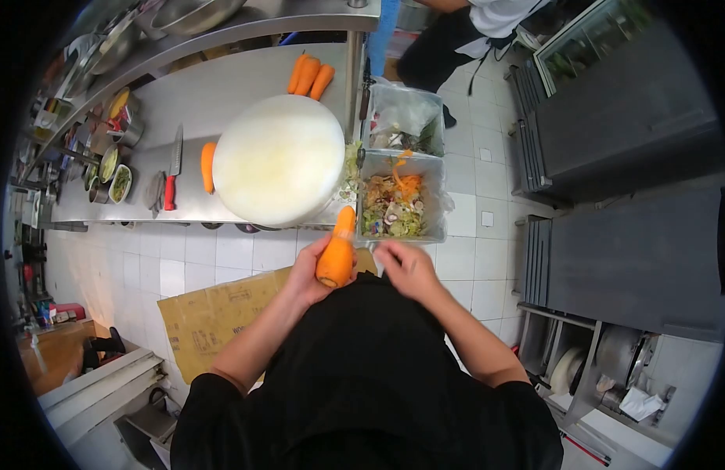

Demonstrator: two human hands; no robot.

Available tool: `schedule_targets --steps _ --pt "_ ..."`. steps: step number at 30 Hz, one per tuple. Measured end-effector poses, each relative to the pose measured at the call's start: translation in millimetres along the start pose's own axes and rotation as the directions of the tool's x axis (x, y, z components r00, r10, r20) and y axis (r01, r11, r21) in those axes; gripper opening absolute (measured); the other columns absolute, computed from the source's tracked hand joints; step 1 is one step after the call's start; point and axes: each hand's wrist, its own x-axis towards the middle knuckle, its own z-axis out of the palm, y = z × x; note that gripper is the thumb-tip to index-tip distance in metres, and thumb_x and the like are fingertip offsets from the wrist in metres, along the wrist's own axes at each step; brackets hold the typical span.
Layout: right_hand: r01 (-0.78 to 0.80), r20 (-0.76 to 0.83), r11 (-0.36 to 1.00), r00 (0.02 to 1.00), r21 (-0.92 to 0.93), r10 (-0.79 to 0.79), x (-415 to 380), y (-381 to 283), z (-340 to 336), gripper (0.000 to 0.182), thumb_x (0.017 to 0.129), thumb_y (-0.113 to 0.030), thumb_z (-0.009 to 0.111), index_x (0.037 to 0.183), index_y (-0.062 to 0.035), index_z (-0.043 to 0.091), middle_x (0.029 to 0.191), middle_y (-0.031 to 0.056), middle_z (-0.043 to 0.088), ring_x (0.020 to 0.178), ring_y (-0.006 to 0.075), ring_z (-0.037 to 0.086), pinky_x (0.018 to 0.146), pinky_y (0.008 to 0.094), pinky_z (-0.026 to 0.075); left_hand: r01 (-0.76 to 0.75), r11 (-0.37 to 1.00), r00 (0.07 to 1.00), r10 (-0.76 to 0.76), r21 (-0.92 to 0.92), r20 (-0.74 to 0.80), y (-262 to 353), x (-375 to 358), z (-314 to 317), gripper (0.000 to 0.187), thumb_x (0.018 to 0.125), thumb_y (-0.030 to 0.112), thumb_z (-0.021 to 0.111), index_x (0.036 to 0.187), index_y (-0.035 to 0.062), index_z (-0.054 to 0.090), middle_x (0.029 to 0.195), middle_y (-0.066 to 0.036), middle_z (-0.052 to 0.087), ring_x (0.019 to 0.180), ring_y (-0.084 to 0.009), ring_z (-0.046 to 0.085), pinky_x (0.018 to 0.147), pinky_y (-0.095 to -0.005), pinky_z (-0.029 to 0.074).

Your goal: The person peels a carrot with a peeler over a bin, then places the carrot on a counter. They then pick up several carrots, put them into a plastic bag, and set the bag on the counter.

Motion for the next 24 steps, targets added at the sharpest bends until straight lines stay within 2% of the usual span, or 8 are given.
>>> schedule_targets --steps 4,8,10,13,16,19,22,24 --pt "0.176 -0.079 0.980 0.980 -0.089 -0.183 -1 10 12 0.023 0.100 -0.031 0.065 0.106 -0.0097 0.072 0.085 0.0139 0.073 0.082 0.0352 0.072 0.071 0.0430 0.056 0.032 0.998 0.999 -0.032 -0.045 0.001 0 1 6 0.044 0.108 0.045 0.050 0.125 0.0056 0.060 0.101 -0.016 0.069 0.090 -0.0292 0.069 0.079 -0.0466 0.058" --pt "-0.153 -0.096 0.983 0.985 -0.102 0.144 49 64 5 0.017 0.099 -0.027 0.068 0.106 -0.0121 0.073 0.090 0.0135 0.074 0.083 0.0354 0.072 0.072 0.0432 0.056 0.005 1.000 0.998 -0.007 0.020 0.064 -9 0 3 0.046 0.108 0.047 0.051 0.125 0.0062 0.061 0.102 -0.014 0.069 0.089 -0.0279 0.069 0.076 -0.0461 0.058" --pt "-0.163 -0.112 0.987 0.980 0.004 0.162 44 56 4 0.016 0.099 -0.027 0.068 0.104 -0.0119 0.072 0.090 0.0138 0.074 0.082 0.0356 0.072 0.072 0.0438 0.056 -0.026 0.999 0.999 0.024 0.048 0.042 -6 -1 5 0.046 0.108 0.047 0.050 0.125 0.0063 0.060 0.102 -0.014 0.069 0.089 -0.0271 0.069 0.075 -0.0461 0.059" --pt "0.057 -0.013 0.998 0.998 -0.002 -0.057 -11 -8 3 0.022 0.101 -0.030 0.064 0.102 -0.0096 0.072 0.084 0.0143 0.072 0.080 0.0352 0.072 0.069 0.0441 0.055 -0.020 0.999 1.000 0.020 0.033 -0.004 0 -2 4 0.046 0.109 0.047 0.047 0.127 0.0060 0.060 0.103 -0.014 0.069 0.090 -0.0263 0.069 0.075 -0.0462 0.059" --pt "0.176 -0.069 0.982 0.981 -0.065 -0.181 -7 -2 10 0.023 0.102 -0.031 0.063 0.101 -0.0090 0.072 0.084 0.0138 0.072 0.078 0.0353 0.071 0.069 0.0445 0.055 -0.023 0.997 0.999 0.026 0.077 -0.033 -3 -1 7 0.048 0.109 0.048 0.046 0.127 0.0061 0.060 0.104 -0.014 0.069 0.091 -0.0259 0.070 0.076 -0.0465 0.059" --pt "-0.074 -0.098 0.987 0.993 -0.146 0.060 48 52 8 0.021 0.101 -0.028 0.066 0.103 -0.0086 0.072 0.088 0.0137 0.073 0.080 0.0365 0.071 0.070 0.0454 0.055 -0.021 0.993 1.000 0.021 0.113 0.004 -9 -1 1 0.050 0.108 0.051 0.047 0.127 0.0065 0.060 0.106 -0.013 0.070 0.093 -0.0257 0.070 0.077 -0.0475 0.059" --pt "-0.171 -0.123 0.985 0.978 -0.010 0.168 49 57 1 0.021 0.099 -0.028 0.068 0.104 -0.0079 0.072 0.092 0.0136 0.074 0.082 0.0379 0.071 0.071 0.0457 0.055 -0.009 0.994 0.999 0.005 0.112 0.035 -7 -5 7 0.049 0.107 0.051 0.050 0.127 0.0068 0.060 0.108 -0.013 0.069 0.093 -0.0261 0.069 0.079 -0.0481 0.058" --pt "-0.004 -0.108 1.000 0.994 -0.006 0.003 13 30 5 0.023 0.099 -0.029 0.069 0.105 -0.0073 0.072 0.092 0.0136 0.073 0.084 0.0378 0.071 0.071 0.0450 0.055 0.002 0.998 1.000 -0.002 0.061 -0.005 -5 -6 6 0.048 0.107 0.050 0.051 0.128 0.0068 0.059 0.108 -0.013 0.069 0.094 -0.0266 0.069 0.079 -0.0478 0.058"
